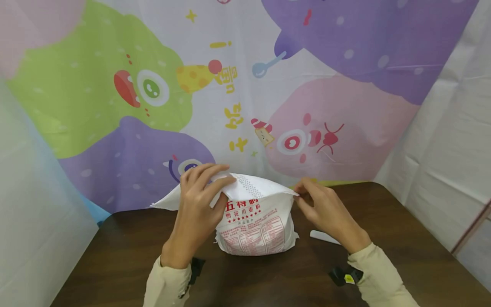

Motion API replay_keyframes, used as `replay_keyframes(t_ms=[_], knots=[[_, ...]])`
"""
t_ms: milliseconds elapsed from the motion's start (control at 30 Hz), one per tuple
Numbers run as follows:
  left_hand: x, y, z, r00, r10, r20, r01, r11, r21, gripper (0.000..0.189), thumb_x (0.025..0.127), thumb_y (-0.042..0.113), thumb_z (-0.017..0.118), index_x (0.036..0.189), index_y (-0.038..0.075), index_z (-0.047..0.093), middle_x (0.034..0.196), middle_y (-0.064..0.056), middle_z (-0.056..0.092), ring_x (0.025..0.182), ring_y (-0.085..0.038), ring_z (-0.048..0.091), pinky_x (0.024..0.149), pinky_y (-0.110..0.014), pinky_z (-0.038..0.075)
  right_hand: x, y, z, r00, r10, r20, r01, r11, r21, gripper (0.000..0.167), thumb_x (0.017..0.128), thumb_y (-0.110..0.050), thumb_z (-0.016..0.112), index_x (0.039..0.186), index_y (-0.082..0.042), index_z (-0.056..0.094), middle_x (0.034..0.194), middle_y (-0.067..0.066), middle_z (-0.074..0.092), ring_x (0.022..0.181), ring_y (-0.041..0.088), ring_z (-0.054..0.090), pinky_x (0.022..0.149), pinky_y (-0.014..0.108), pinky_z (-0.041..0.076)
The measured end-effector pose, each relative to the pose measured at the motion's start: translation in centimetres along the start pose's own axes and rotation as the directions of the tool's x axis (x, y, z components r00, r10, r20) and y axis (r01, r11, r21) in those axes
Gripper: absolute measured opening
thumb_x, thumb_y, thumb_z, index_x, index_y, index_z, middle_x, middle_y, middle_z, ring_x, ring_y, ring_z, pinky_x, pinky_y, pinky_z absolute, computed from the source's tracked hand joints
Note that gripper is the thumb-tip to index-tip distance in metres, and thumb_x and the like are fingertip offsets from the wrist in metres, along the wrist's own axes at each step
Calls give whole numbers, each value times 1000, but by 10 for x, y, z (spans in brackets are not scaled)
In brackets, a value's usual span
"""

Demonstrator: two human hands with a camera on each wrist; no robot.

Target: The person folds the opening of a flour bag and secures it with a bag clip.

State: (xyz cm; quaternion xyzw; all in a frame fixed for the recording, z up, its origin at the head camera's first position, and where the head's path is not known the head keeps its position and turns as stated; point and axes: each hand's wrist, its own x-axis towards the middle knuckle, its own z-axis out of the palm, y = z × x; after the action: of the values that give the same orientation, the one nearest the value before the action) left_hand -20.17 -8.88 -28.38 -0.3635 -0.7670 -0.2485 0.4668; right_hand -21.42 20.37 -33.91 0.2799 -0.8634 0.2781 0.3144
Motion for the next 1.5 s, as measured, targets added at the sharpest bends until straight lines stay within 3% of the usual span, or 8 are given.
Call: replay_keyframes(t_ms=[267,567,767,933,1133,1233,1333,1500], knots=[[-8,-2,1,999,-20,-29,20,1000,-10,28,81,-7,62,99,8,76,116,-11,69,112,-33,56,98,-55,32,-1,0,2,1000,-19,-8,18,999,-32,20,84,-1,75,95,-12,63,83,-6,65,69,4,56,59,25,50],[-8,-1,-6,999,-33,-32,35,998,44,25,84,-4,66,101,11,78,119,-11,67,116,-36,53,96,-57,31,-1,1,2,995,-93,-45,90,994,-65,22,79,6,76,87,-11,64,77,-5,61,66,10,54,58,27,47],[-7,0,-10,999,-43,-19,44,997,68,25,85,-3,68,102,12,78,120,-12,67,117,-37,52,97,-58,31,0,0,1,991,-123,-55,119,990,-79,23,77,7,77,86,-11,66,77,-5,61,66,7,50,58,26,45],[-6,0,-9,998,-54,-15,54,997,57,24,85,-3,69,102,11,78,120,-11,67,116,-36,53,97,-58,31,0,-4,-5,998,-55,14,56,996,-70,23,78,3,78,91,-12,66,82,-4,65,71,7,57,63,29,52],[-6,0,-10,999,-47,-16,48,998,42,23,84,-3,69,100,11,79,118,-11,68,114,-35,54,97,-59,30,1,-12,-12,993,45,107,-40,998,-48,29,83,-24,81,105,-14,65,97,-4,66,89,12,62,81,39,55],[-6,0,-11,999,-42,-12,43,998,37,24,84,-4,69,100,11,79,118,-10,68,113,-34,54,98,-59,30,2,-14,-7,994,57,89,-58,998,4,33,89,-32,75,114,-13,65,106,-3,65,100,13,60,89,41,52],[-6,-1,-11,999,-36,-4,36,999,33,24,84,-4,69,100,11,79,118,-10,68,113,-34,55,98,-59,30,1,-16,5,996,72,54,-77,992,103,36,96,-27,66,127,-10,63,120,1,64,113,16,58,96,44,49],[-6,-3,-15,999,-22,40,20,999,37,24,84,-3,70,101,11,78,120,-10,67,113,-34,54,97,-58,31,-1,-17,20,989,147,-16,-140,966,219,29,100,-19,60,126,-8,68,118,2,68,111,15,60,90,41,52]])
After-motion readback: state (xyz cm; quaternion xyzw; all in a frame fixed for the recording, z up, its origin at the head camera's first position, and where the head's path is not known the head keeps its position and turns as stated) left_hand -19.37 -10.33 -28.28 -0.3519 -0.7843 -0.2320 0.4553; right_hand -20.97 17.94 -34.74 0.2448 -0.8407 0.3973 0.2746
